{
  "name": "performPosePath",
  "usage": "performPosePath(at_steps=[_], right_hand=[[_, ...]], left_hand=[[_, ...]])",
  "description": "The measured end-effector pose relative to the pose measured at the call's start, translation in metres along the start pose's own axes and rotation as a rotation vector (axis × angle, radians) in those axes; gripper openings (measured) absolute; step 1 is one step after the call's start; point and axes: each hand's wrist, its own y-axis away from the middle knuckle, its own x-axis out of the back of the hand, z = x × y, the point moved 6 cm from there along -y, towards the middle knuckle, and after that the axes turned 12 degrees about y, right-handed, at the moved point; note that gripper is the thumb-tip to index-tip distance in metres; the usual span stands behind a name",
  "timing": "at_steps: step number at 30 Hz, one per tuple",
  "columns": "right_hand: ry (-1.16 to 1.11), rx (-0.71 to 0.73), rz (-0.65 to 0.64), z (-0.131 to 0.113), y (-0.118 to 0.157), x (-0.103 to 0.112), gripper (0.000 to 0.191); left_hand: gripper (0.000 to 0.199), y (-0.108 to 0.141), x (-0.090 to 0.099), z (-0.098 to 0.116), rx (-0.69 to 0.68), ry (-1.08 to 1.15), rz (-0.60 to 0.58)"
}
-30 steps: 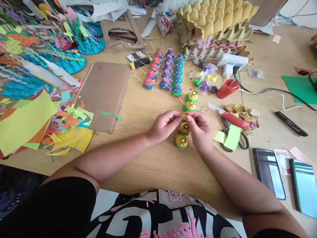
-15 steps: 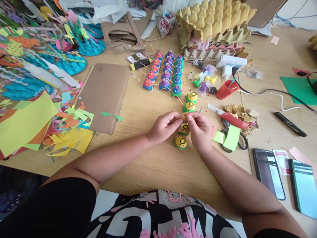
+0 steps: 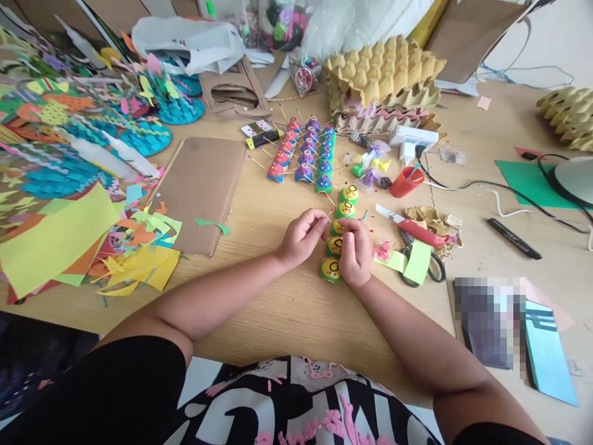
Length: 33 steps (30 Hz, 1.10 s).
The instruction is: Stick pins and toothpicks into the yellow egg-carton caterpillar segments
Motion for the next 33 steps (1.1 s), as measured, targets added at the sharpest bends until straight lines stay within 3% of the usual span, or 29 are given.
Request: performPosePath(at_steps=[14,20,26,29,33], right_hand=[[-0.049,0.047,0.009,0.0,-0.004,-0.003,0.034],[-0.071,0.12,0.033,-0.007,-0.002,0.001,0.027],[-0.063,0.157,0.004,-0.015,-0.002,0.005,0.026],[-0.089,0.088,0.003,-0.015,-0.007,0.005,0.026],[-0.207,-0.197,0.022,-0.009,-0.02,-0.002,0.02]], left_hand=[[0.035,0.004,0.007,-0.012,-0.004,-0.286,0.096],[0.038,-0.004,0.003,-0.007,-0.044,-0.127,0.301],[0.039,-0.014,-0.01,-0.003,-0.066,-0.066,0.239],[0.04,-0.011,-0.005,-0.008,-0.038,-0.074,0.265],[0.036,-0.007,-0.003,-0.014,-0.057,-0.111,0.227]])
